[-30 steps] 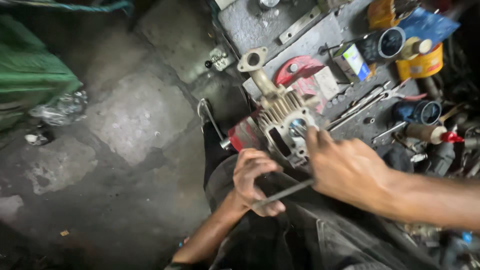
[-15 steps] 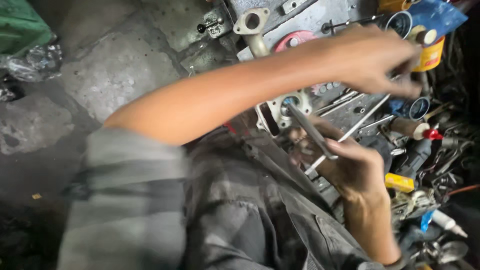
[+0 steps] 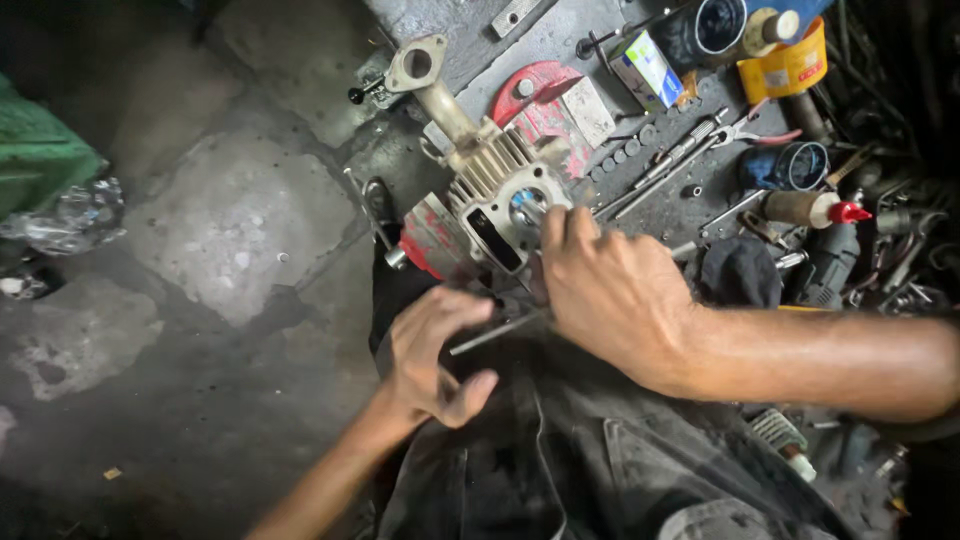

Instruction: The person works on a small engine cylinder head clamped at a workbench. They scrape the head with a screwdriver, wipe it with a cloth, fit small valve components by hand, tighten parts with a socket wrench, and press the head into place on the bench.

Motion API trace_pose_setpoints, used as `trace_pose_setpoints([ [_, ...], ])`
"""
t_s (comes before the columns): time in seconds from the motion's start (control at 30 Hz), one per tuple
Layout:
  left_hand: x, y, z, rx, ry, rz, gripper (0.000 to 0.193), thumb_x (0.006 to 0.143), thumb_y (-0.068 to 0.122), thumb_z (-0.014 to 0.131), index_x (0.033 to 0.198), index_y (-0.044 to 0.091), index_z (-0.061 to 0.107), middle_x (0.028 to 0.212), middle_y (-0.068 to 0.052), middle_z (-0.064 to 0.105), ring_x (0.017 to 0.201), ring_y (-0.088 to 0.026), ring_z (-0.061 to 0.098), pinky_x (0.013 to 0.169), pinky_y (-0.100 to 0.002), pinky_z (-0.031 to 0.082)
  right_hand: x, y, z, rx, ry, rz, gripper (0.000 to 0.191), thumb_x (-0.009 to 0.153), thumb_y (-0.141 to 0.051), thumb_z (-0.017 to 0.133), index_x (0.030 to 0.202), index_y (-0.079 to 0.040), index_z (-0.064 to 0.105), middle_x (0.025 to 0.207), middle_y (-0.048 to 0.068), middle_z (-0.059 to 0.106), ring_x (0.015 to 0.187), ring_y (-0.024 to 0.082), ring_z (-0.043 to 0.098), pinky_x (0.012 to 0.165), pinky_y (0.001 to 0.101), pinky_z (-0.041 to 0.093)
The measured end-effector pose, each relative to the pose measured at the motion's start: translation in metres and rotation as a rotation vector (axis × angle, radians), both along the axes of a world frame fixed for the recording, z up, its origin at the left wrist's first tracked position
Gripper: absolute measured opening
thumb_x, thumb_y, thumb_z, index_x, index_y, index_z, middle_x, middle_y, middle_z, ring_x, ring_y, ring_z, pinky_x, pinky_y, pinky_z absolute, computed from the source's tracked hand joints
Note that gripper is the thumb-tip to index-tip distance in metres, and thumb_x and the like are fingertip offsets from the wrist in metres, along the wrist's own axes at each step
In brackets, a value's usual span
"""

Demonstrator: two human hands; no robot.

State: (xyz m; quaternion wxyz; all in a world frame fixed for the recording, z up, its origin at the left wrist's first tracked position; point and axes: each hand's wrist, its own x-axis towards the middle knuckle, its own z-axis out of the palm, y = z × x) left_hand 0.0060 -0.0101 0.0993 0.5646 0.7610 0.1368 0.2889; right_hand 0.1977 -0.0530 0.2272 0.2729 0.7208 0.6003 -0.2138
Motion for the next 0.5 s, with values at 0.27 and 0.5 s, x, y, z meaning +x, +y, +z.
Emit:
trace_pose_setpoints([
  [0.27, 0.068, 0.095, -0.007, 0.366, -0.433, 0.076, 0.066, 0.093, 0.063, 0.076, 0.136, 0.017, 0.057, 0.114, -0.004, 0.067, 0.099, -0.029, 0.064, 0.084, -0.046, 0.051, 0.028, 0.007, -0.024, -0.007, 0.422, -0.216, 0.065, 0.067, -0.018, 0.061, 0.126, 0.007, 0.051, 0.1, 0.019, 0.07, 0.062, 0.033, 0.07, 0.052, 0.0388, 0.058],
  [0.5, 0.261, 0.079, 0.025, 0.265, 0.704, -0.967, 0.066, 0.086, 0.078, 0.063, 0.109, 0.016, 0.071, 0.09, -0.01, 0.071, 0.082, -0.032, 0.07, 0.072, -0.048, 0.055, 0.022, -0.049, -0.048, 0.201, 1.296, -1.493, 0.061, 0.076, -0.016, 0.063, 0.133, 0.005, 0.05, 0.111, 0.014, 0.065, 0.091, 0.029, 0.063, 0.081, 0.039, 0.052],
])
